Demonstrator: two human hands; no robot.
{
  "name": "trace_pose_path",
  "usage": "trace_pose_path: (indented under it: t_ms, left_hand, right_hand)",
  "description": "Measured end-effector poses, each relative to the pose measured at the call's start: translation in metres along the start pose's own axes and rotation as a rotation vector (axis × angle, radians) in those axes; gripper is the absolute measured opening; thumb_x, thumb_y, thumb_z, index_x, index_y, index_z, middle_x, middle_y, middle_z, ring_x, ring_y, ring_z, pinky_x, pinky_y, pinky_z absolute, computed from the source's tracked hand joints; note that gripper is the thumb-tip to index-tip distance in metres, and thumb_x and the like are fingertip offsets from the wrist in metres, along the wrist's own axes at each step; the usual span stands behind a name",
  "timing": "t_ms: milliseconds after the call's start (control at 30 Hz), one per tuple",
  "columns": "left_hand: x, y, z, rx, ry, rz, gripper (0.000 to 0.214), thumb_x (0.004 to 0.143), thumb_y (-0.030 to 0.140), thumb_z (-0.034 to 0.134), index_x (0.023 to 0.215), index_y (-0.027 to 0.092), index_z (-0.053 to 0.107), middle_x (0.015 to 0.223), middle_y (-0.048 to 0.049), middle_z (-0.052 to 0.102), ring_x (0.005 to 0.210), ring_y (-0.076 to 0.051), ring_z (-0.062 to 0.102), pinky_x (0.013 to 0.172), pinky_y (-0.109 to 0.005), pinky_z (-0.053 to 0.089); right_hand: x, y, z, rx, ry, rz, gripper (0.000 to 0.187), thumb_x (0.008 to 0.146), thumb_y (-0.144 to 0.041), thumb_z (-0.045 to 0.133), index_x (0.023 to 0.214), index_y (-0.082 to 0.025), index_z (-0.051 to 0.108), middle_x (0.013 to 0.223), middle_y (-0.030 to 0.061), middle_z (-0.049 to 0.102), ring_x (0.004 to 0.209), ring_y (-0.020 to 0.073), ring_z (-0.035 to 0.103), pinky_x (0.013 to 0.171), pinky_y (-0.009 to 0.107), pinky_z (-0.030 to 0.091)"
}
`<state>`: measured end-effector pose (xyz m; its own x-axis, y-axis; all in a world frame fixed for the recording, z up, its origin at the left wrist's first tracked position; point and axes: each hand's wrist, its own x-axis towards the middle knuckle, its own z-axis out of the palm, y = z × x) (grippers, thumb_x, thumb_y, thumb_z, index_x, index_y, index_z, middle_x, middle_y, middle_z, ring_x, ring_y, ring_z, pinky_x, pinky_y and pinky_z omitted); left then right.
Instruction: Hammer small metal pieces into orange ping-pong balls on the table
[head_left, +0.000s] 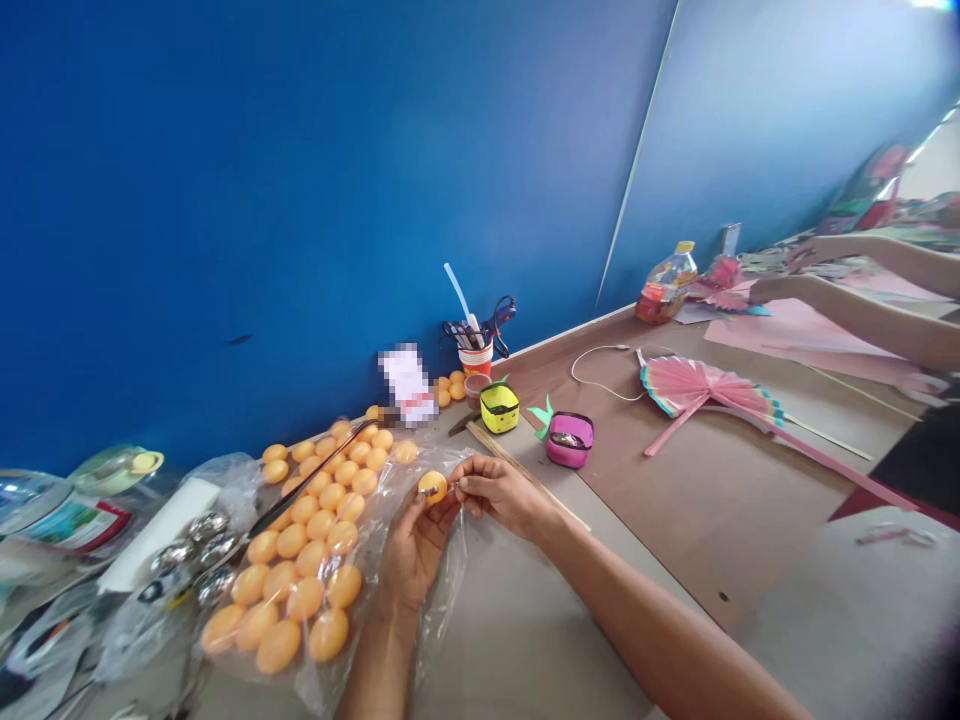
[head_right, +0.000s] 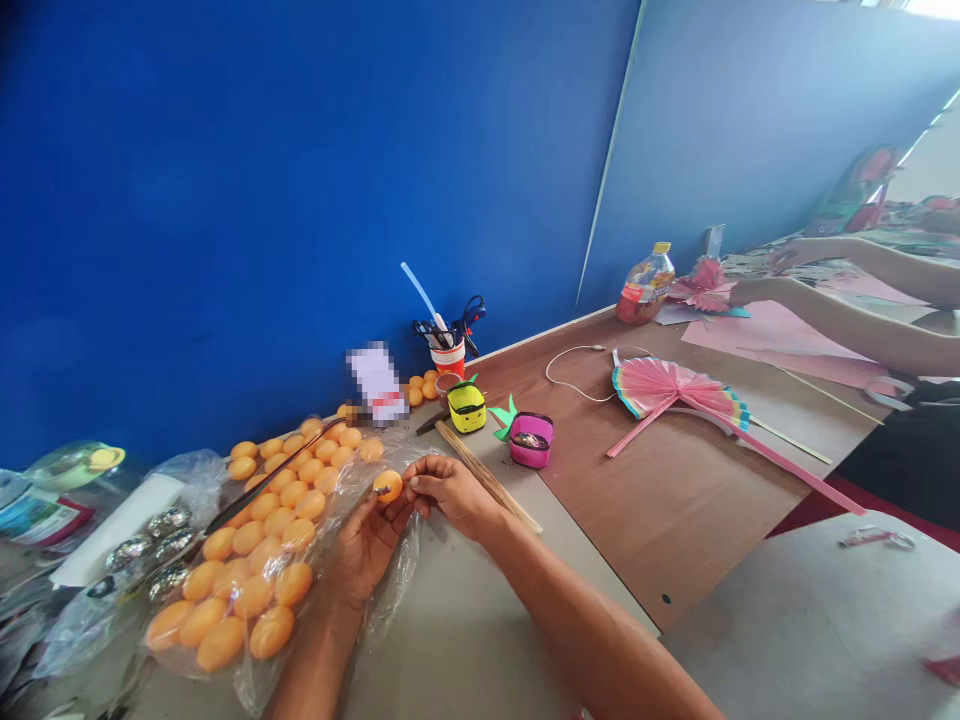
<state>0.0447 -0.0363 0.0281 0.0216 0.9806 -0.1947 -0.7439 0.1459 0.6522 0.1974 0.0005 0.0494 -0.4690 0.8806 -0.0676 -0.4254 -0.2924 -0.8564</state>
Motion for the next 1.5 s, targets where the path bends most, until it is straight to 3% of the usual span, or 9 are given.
trace_pose_path:
  t_ms: [200, 333, 533, 900, 1200, 1500]
  left_hand:
    - [0.000, -0.002, -0.001, -0.019, 0.041, 0.013, 0.009, 0.079, 0.017, 0.072, 0.086, 0.012, 0.074, 0.087, -0.0079, 0.077, 0.081, -0.019, 0.072, 0.079, -0.031, 0.059]
    - [0.000, -0.002, 0.000, 0.021, 0.000, 0.023, 0.011, 0.078, 0.020, 0.073, 0.086, 0.012, 0.073, 0.086, -0.0082, 0.076, 0.080, -0.019, 0.071, 0.076, -0.030, 0.059]
    - [-0.001, -0.003, -0.001, 0.007, 0.013, 0.041, 0.024, 0.074, 0.019, 0.075, 0.098, 0.017, 0.072, 0.091, -0.0056, 0.075, 0.080, -0.018, 0.070, 0.077, -0.031, 0.058]
    - [0.000, -0.005, 0.000, 0.133, 0.041, 0.064, 0.044, 0.063, 0.025, 0.088, 0.105, 0.021, 0.072, 0.095, -0.0038, 0.076, 0.082, -0.018, 0.071, 0.077, -0.031, 0.056]
    - [0.001, -0.009, 0.000, 0.196, 0.059, 0.111, 0.043, 0.066, 0.028, 0.086, 0.106, 0.021, 0.072, 0.096, -0.0031, 0.075, 0.081, -0.016, 0.069, 0.078, -0.030, 0.055]
    - [-0.001, -0.010, 0.001, 0.248, 0.079, 0.123, 0.047, 0.065, 0.031, 0.086, 0.109, 0.022, 0.071, 0.098, -0.0014, 0.074, 0.082, -0.016, 0.068, 0.082, -0.030, 0.054]
  right_hand:
    - [0.005, 0.010, 0.001, -0.060, 0.048, -0.082, 0.019, 0.065, -0.030, 0.076, 0.072, -0.017, 0.065, 0.057, -0.0048, 0.059, 0.047, 0.0064, 0.041, 0.052, 0.023, 0.030]
    - [0.003, 0.009, 0.003, -0.065, 0.054, -0.069, 0.018, 0.066, -0.028, 0.075, 0.072, -0.018, 0.062, 0.056, -0.0051, 0.058, 0.048, 0.0081, 0.046, 0.054, 0.024, 0.035]
    - [0.002, 0.009, 0.004, -0.147, 0.074, -0.071, 0.013, 0.069, -0.026, 0.070, 0.074, -0.018, 0.062, 0.055, -0.0051, 0.056, 0.050, 0.0096, 0.047, 0.056, 0.025, 0.038]
    - [0.003, 0.014, 0.007, -0.275, 0.116, -0.083, 0.015, 0.069, -0.031, 0.068, 0.073, -0.019, 0.061, 0.053, -0.0067, 0.047, 0.049, 0.0087, 0.036, 0.050, 0.023, 0.028]
    - [0.002, 0.015, 0.012, -0.196, 0.107, -0.060, 0.019, 0.067, -0.032, 0.071, 0.071, -0.019, 0.058, 0.059, -0.0047, 0.058, 0.053, 0.0097, 0.044, 0.054, 0.025, 0.033]
    - [0.003, 0.018, 0.010, -0.258, 0.140, -0.036, 0.013, 0.069, -0.029, 0.066, 0.072, -0.019, 0.058, 0.054, -0.0063, 0.051, 0.049, 0.0084, 0.037, 0.051, 0.024, 0.029]
